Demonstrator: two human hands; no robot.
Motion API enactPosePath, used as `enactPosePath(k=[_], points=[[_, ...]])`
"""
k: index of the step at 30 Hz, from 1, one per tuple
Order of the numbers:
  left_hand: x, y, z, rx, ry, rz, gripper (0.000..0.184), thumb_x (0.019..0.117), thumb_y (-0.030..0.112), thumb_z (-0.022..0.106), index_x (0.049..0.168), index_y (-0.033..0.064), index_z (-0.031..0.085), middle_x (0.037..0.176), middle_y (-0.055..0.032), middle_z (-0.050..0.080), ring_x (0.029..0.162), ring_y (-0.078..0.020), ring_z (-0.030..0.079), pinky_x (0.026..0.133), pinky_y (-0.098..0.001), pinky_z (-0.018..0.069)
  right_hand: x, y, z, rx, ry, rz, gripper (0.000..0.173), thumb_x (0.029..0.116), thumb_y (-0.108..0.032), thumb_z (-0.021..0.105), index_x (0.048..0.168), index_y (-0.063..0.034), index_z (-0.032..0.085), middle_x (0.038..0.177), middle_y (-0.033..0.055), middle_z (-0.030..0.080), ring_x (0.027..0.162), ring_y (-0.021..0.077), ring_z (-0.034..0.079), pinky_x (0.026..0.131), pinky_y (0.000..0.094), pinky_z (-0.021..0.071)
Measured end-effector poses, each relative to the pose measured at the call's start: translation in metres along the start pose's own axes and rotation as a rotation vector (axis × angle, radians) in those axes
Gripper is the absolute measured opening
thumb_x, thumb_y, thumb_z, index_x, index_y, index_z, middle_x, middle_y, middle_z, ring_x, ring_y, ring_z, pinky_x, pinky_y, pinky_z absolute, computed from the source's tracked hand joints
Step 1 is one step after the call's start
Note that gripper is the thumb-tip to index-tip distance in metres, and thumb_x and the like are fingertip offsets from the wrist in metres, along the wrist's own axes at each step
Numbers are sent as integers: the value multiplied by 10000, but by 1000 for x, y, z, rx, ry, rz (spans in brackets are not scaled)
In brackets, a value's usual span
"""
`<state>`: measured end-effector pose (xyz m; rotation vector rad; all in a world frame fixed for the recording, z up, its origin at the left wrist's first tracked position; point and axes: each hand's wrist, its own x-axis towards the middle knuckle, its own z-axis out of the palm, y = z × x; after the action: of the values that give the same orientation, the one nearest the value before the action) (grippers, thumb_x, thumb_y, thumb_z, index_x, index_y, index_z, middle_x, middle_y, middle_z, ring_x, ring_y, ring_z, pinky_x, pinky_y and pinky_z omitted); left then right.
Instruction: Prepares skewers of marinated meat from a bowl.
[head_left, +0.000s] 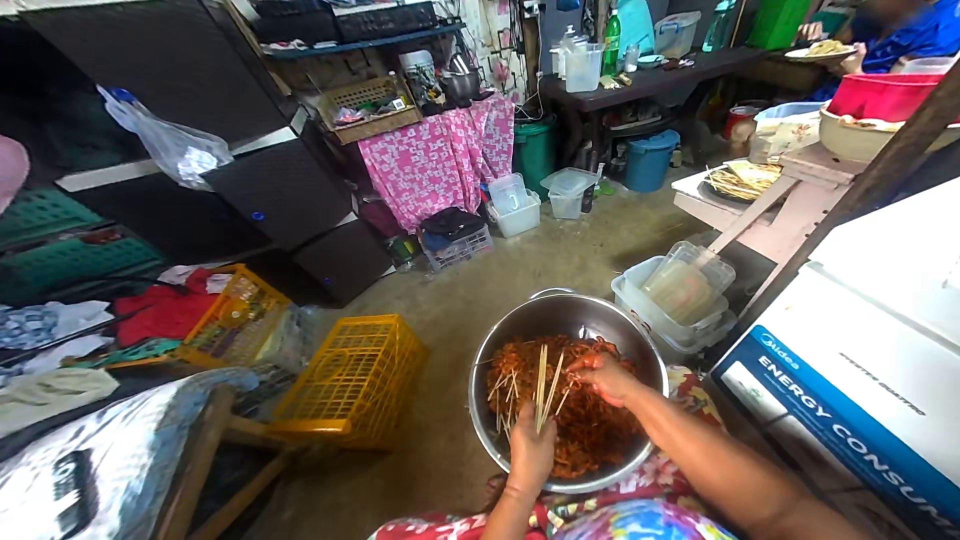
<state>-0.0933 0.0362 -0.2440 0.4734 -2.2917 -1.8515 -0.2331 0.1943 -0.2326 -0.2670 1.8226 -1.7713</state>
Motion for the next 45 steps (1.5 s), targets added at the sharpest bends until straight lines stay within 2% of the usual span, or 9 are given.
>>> enactPosePath(k=[15,19,23,27,31,33,35,39,45], points=[[0,1,0,32,4,-16,264,914,-5,620,1173,-21,574,742,-62,650,567,-131,619,562,-302,543,7,8,-2,-35,63,-70,105,961,4,643,1043,43,695,990,77,697,899,89,643,847,282,544],[-1,-4,0,33,42,3,291,910,-1,628,1194,-37,572,731,-72,655,555,-137,623,534,-309,545,5,10,-5,-107,-24,-80,212,982,-55,639,1159,56,675,1108,123,694,989,132,658,924,332,547],[-1,-5,2,27,136,26,259,907,3,619,1158,-36,568,673,-41,640,520,-104,605,493,-274,516,4,8,-8,-185,-101,-11,222,953,-4,657,1155,87,641,1069,144,673,919,149,649,881,349,554],[-1,-6,3,1,217,30,251,919,3,603,1164,-35,570,685,-50,641,532,-111,611,495,-280,523,9,10,-12,-484,-94,74,297,901,-25,724,1179,58,660,1123,207,671,1019,268,651,952,465,521],[-1,-6,4,-40,253,44,233,916,-10,592,1144,-36,550,676,-44,639,526,-103,615,489,-260,521,12,8,-12,-722,-79,128,283,939,-79,669,1202,27,675,1223,246,653,1163,370,624,1022,567,477],[-3,-4,4,-46,277,51,237,915,-17,575,1149,-36,545,671,-41,642,518,-95,607,484,-251,512,8,4,-11,-570,-13,67,262,966,-98,666,1183,46,683,1167,220,683,1083,304,664,1000,486,511],[-5,0,4,-65,283,45,242,932,-19,557,1172,-42,529,686,-38,633,535,-90,602,505,-246,512,2,2,-7,-147,31,-31,212,953,-15,662,1140,82,652,1001,147,696,846,192,693,829,365,594],[-6,-4,3,-97,188,123,248,912,-12,572,1156,-39,535,689,-22,651,542,-75,614,500,-228,519,4,-3,-8,491,91,-4,215,996,35,558,1208,64,575,969,134,680,818,241,704,789,423,618],[-4,-9,4,19,28,170,287,867,30,621,1147,-23,595,715,9,659,550,-46,612,515,-220,523,11,1,-9,566,189,32,213,894,138,599,1077,27,605,954,102,650,765,194,646,715,370,589]])
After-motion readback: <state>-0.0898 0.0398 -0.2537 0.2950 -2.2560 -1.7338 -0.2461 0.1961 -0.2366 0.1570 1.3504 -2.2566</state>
